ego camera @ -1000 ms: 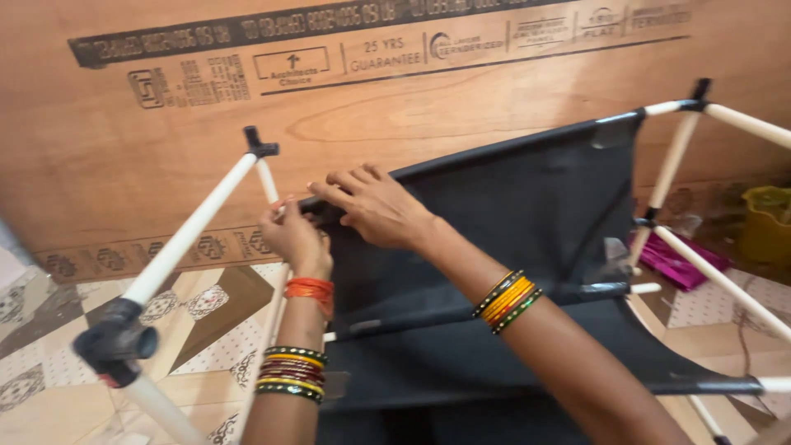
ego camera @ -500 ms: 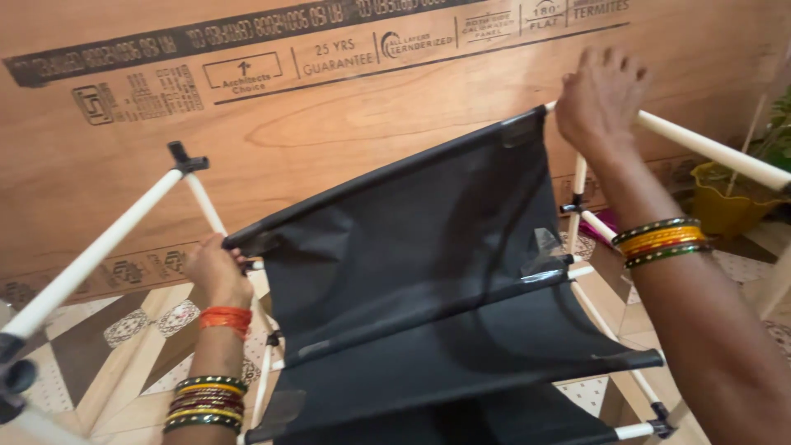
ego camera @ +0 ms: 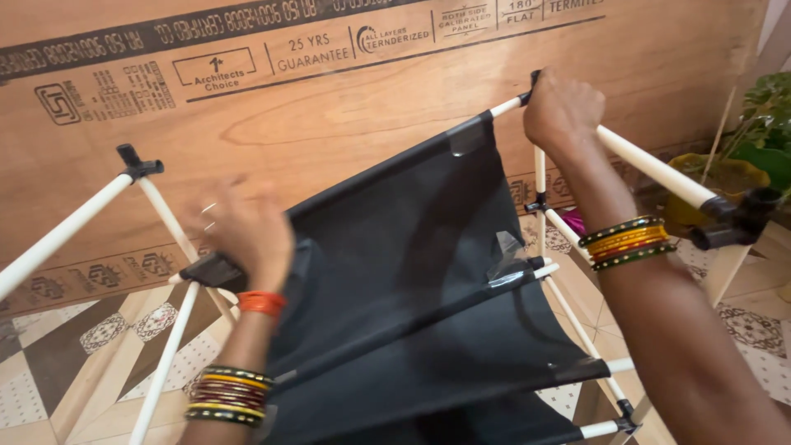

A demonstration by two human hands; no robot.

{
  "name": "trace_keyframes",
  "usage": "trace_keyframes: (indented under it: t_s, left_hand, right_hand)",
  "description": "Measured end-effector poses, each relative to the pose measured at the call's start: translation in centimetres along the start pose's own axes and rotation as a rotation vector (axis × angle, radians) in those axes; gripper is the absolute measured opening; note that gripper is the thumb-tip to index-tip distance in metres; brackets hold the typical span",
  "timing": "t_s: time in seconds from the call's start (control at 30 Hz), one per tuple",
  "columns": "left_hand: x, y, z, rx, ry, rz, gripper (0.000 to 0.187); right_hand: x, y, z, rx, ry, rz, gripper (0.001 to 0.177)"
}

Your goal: The person disassembles a three-tier black fabric shoe rack by hand. They remove the fabric shelves from the white PVC frame, then detach the frame sections at the joints and lay the pieces on the floor.

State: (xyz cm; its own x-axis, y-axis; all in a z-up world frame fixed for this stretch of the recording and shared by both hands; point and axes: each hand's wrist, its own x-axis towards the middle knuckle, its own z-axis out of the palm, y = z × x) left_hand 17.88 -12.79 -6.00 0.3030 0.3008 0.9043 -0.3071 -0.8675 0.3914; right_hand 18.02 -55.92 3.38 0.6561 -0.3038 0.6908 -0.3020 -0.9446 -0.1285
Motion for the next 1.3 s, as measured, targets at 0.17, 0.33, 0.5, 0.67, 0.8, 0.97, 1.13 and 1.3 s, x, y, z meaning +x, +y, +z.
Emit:
trace_keyframes:
  t_s: [0.17, 0.33, 0.5, 0.67, 0.8, 0.97, 1.13, 1.3]
  left_hand:
    - [-1.7, 14.0, 2.9, -0.448, -0.26, 0.283, 0.015]
    - [-1.5, 24.8, 8.8, -0.511, -0.122, 0.487, 0.033]
    - [-3.2, 27.9, 13.3, -0.444, -0.347, 0.427, 0.016]
    - [-4.1, 26.6, 16.1, -0.183, -0.16, 0.597, 0.009]
    - [-2.8, 25.6, 16.6, -0.231, -0.36, 0.618, 0.024]
    - [-1.1, 25.1, 15.5, -0.315, -0.607, 0.592, 0.026]
    - [-1.1, 24.8, 13.7, -0.44, -0.608, 0.643, 0.022]
    - [-3.3, 24.1, 10.6, -0.604, -0.718, 0.649, 0.017]
  right_hand:
    - [-0.3, -1.1, -1.4, -0.033, -0.221, 0.07, 0.058]
    - [-1.0, -1.4, -2.1, 0.042, -0.144, 0.028, 0.045]
    - [-1.4, -1.2, -3.3, 0.117, -0.149, 0.005, 0.044]
    - [-1.8, -2.2, -3.8, 0.195, -0.157, 0.054, 0.027]
    - [-1.8, -2.3, -3.8, 0.187, -0.163, 0.059, 0.024]
    - [-1.8, -1.9, -3.3, 0.074, -0.094, 0.025, 0.021]
    - [-1.9, -1.8, -2.3, 0.098, -0.048, 0.016, 0.022]
    - [-1.6, -1.6, -1.3, 0.081, 0.038, -0.043, 0.013]
